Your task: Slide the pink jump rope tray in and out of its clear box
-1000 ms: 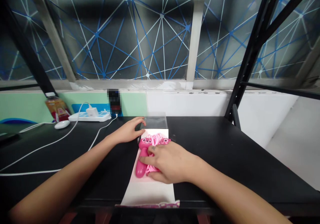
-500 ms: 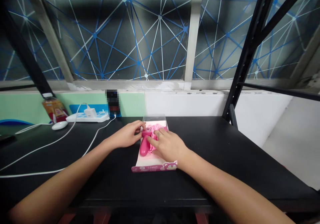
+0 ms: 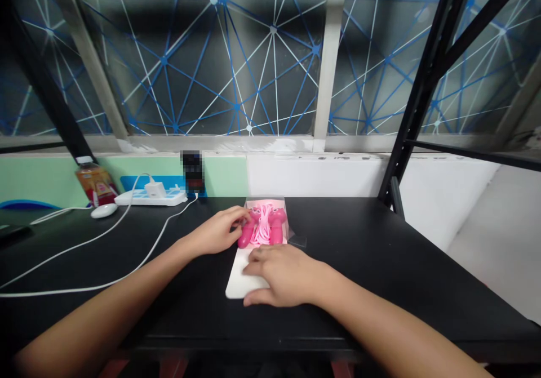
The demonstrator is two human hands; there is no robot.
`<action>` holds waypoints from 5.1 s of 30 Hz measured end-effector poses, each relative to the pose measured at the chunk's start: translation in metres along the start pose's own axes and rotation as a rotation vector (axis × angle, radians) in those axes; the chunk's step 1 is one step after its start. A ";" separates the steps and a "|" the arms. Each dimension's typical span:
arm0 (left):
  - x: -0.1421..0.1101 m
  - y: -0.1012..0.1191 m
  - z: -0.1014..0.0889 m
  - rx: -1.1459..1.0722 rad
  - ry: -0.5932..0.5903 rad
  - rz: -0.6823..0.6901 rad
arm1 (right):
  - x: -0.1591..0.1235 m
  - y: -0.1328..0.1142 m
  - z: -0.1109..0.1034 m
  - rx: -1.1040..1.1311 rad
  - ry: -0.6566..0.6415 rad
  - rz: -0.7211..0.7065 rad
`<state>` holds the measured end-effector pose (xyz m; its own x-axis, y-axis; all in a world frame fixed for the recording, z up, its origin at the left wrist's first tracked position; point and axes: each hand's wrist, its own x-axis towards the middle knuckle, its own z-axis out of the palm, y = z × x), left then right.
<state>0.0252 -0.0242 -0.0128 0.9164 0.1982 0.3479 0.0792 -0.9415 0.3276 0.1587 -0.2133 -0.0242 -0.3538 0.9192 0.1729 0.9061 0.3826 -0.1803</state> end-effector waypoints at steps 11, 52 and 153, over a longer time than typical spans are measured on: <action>-0.003 0.006 0.003 0.001 0.007 0.012 | -0.015 0.008 -0.017 0.026 -0.022 0.046; -0.014 0.000 -0.004 0.066 -0.058 -0.015 | -0.015 0.061 -0.013 0.005 0.303 0.421; -0.011 0.006 0.000 0.067 -0.014 -0.004 | -0.015 0.043 -0.015 -0.195 0.106 0.131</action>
<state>0.0154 -0.0315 -0.0146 0.9211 0.1991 0.3345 0.1089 -0.9568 0.2696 0.2068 -0.2119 -0.0205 -0.2133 0.9411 0.2623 0.9739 0.2260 -0.0192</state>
